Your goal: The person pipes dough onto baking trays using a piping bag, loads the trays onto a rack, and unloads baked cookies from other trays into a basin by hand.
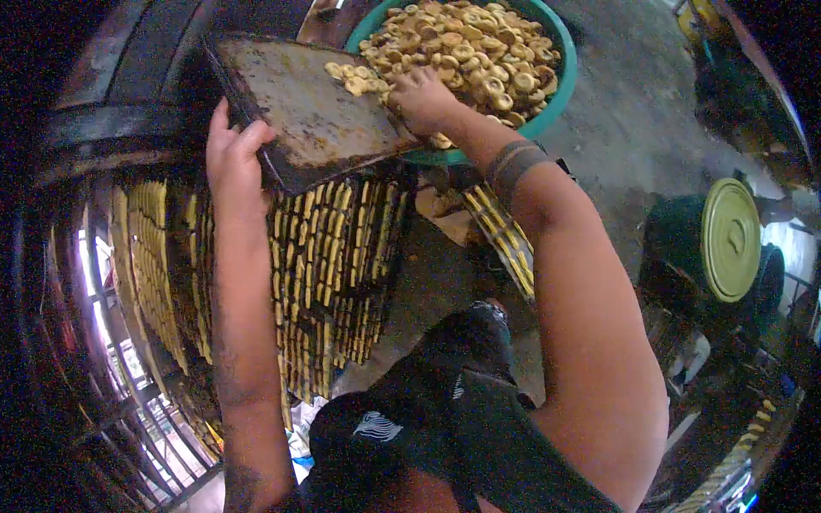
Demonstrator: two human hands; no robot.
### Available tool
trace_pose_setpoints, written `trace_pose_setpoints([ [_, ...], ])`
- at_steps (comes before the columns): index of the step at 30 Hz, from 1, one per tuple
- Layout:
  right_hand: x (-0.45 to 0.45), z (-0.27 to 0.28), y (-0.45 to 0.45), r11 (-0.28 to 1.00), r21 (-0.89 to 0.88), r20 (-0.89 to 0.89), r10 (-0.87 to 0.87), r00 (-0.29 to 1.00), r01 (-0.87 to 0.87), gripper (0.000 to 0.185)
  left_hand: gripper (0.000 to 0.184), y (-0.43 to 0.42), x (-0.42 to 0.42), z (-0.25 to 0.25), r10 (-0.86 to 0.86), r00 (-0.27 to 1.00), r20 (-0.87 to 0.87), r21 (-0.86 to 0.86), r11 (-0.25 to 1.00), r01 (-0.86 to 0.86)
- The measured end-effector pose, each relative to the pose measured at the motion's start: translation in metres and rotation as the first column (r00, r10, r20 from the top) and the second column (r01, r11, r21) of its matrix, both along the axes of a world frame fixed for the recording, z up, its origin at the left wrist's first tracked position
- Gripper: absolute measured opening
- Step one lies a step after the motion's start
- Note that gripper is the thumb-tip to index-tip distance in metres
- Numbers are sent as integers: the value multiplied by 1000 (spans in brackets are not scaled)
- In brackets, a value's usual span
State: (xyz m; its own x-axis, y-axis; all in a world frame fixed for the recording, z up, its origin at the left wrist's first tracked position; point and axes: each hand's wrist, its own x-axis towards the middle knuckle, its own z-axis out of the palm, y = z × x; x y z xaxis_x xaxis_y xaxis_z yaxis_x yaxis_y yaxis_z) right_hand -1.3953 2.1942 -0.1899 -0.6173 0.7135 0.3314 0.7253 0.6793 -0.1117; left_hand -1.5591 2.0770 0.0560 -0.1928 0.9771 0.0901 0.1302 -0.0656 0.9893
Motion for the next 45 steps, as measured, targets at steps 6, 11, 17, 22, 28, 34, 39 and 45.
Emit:
trace_pose_setpoints([
  [6, -63, 71, -11, 909, -232, -821, 7, 571, -346, 49, 63, -1, 0, -5, -40, 999, 32, 20, 999, 39],
  [11, -55, -1, 2, 952, -297, -549, -114, 828, -66, 49, 69, -13, -3, -7, -1, 999, 47, 30, 1000, 0],
  [17, -58, 40, 16, 875, -381, -533, -471, 703, 298, 48, 73, -21, -3, 8, -32, 999, 23, 105, 994, 29],
  [22, -89, 58, 30, 987, -150, -935, -121, 332, -61, 39, 75, -36, 3, 18, -5, 1000, 8, 67, 998, 4],
  [28, -57, -20, 50, 873, -174, -564, -467, 681, 455, 38, 79, -57, -11, 35, 26, 996, 87, 150, 988, -39],
  [34, -78, 29, 42, 976, -200, -911, -217, 351, 86, 36, 76, -65, -21, 30, 22, 997, 71, 203, 979, -36],
  [39, -42, -4, 71, 848, -373, -469, -522, 712, 376, 33, 76, -62, -22, 31, 42, 999, -2, 209, 977, -41],
  [45, -38, 11, -39, 981, -76, -908, 7, 420, -180, 31, 71, -70, -9, 38, 71, 995, 69, 252, 964, -86],
])
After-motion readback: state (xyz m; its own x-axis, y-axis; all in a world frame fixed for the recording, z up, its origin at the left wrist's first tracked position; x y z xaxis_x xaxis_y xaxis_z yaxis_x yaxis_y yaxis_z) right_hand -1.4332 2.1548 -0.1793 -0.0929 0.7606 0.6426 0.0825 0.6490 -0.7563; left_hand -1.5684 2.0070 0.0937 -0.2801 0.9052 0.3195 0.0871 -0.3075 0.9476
